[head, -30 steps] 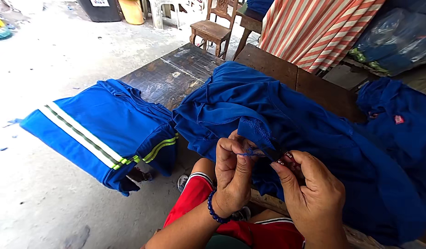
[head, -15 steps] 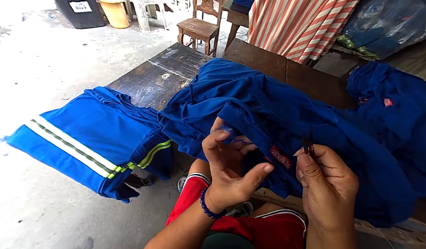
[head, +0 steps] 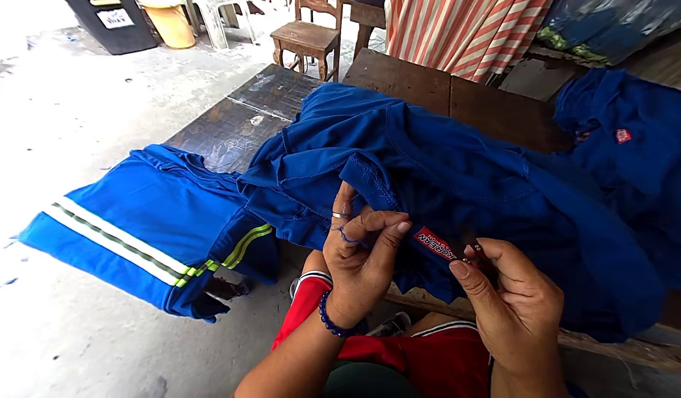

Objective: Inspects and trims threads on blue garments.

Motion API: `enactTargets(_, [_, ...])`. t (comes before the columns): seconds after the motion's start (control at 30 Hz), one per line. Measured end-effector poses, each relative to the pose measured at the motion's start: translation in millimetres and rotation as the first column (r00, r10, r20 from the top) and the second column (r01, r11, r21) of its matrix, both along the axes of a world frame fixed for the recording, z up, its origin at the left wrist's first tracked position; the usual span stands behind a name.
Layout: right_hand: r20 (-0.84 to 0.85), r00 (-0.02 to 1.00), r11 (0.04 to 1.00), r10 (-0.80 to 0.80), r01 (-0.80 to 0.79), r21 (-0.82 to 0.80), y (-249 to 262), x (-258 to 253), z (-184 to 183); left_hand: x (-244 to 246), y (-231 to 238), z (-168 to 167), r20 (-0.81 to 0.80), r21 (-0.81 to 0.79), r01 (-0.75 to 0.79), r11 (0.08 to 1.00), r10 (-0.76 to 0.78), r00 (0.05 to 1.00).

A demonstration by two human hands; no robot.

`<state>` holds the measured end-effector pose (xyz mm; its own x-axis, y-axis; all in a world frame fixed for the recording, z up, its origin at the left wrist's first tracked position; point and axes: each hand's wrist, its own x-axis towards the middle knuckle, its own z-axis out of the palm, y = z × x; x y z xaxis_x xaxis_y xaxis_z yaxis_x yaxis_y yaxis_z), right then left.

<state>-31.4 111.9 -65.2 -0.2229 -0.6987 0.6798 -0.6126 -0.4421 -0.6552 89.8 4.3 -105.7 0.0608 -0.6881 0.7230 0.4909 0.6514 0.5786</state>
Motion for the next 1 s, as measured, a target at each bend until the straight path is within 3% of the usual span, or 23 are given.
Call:
enactTargets(0.2, [-0.152,0.987,0.998,-0.055,0.06,0.026,-4.2,4.1,-2.4,2.3,1.0,-3.4,-0.007,0.0,0.034,0.999,-0.034,0.999])
enactTargets(0.5, [-0.297,0.937,0.983,-0.181,0.177,-0.044,-21.7,16.2,1.3,6.5,7.7,-2.0,-0.164,0.07,0.247,0.967,-0.233,0.959])
enactTargets(0.73, [-0.094,0.992,0.997,-0.079,0.078,-0.007,-27.0,6.1,-7.7,15.3,2.8,6.0,-0.295,0.087,0.191,0.978,-0.158,0.942])
enactTargets(1.0, [-0.061,0.998,0.999,-0.014,0.012,-0.03,-24.5,12.6,-2.9,19.6,0.6,11.2,-0.186,0.088,0.032,0.996,-0.015,0.983])
